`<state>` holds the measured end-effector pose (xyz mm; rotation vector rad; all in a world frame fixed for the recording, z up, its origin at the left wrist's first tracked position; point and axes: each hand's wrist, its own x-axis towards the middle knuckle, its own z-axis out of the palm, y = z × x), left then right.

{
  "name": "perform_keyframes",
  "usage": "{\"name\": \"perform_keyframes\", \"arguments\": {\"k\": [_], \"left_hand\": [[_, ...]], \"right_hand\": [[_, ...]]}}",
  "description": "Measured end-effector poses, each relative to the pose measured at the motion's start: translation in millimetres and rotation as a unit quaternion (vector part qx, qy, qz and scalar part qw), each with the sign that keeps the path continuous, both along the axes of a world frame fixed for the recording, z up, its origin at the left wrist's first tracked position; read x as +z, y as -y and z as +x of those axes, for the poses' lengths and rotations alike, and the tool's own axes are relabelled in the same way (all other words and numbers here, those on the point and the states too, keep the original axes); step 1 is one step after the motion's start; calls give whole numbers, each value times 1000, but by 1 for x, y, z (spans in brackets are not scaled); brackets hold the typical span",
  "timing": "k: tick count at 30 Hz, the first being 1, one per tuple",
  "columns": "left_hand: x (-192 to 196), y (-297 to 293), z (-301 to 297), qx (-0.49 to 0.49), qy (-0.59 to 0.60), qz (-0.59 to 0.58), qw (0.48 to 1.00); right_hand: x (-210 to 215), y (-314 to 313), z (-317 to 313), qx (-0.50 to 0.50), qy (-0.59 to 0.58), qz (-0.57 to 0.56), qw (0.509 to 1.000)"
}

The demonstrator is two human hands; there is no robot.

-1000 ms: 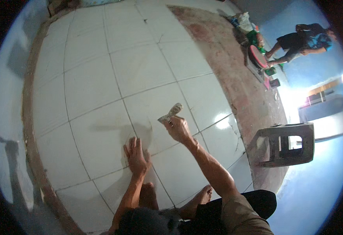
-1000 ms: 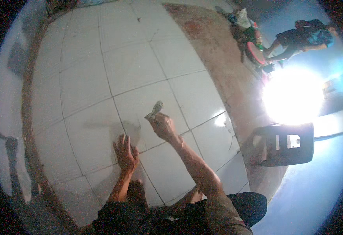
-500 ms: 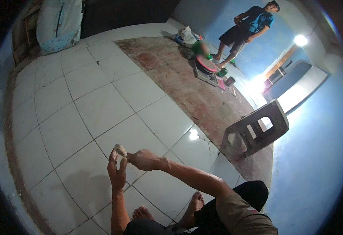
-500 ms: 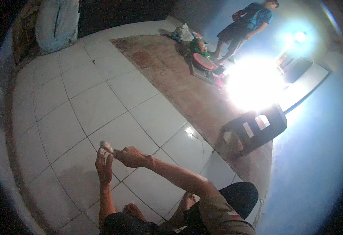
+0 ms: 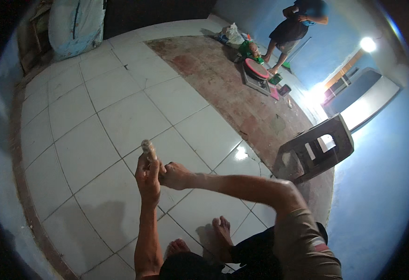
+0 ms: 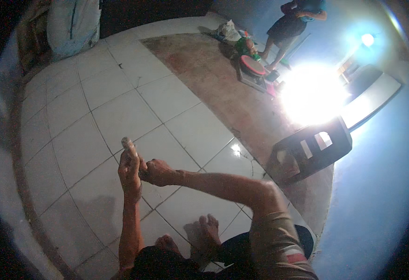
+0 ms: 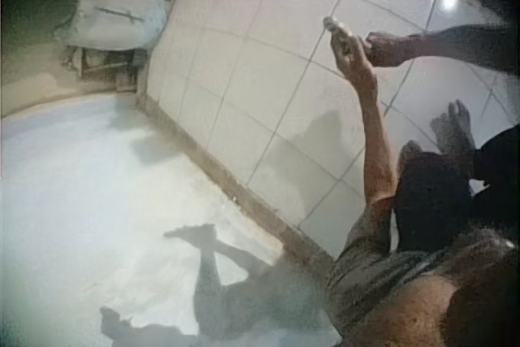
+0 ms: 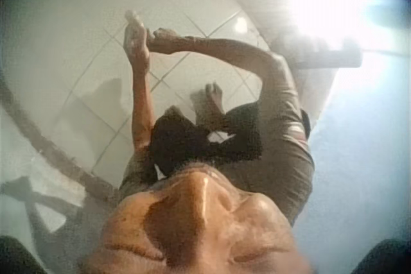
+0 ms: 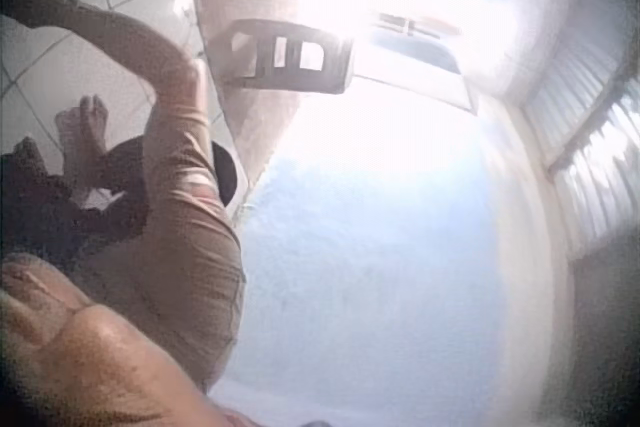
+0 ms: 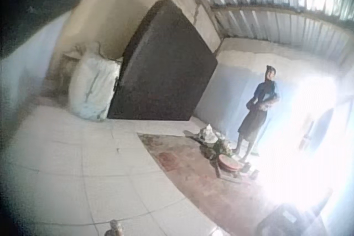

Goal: The person sits on a tiled floor and uses a grout float to apply and smooth grout into the joints between white floor tiles. They repeatedly press and drag the tool along the grout lines to fill gaps and remove excess material.

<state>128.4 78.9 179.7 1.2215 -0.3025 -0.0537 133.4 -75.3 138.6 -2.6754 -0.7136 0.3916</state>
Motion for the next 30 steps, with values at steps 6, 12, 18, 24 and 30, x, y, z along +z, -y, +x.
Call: {"name": "perform_keyframes", "arguments": {"k": [6, 12, 18, 24, 30], "left_hand": [[5, 13, 1, 121, 43, 41, 991], [-7, -19, 18, 127, 1, 49, 991], [-54, -46, -15, 40, -82, 223, 970], [-36, -62, -39, -26, -65, 363, 929], [-40, -65, -37, -15, -84, 377, 922]], "right_hand": [[51, 11, 7, 25, -87, -130, 987], [53, 51, -3, -36, -140, -38, 989], [-46, -11, -40, -92, -133, 330, 930], [-49, -52, -56, -71, -283, 355, 888], [-83, -61, -51, -36, -279, 414, 866]]}}
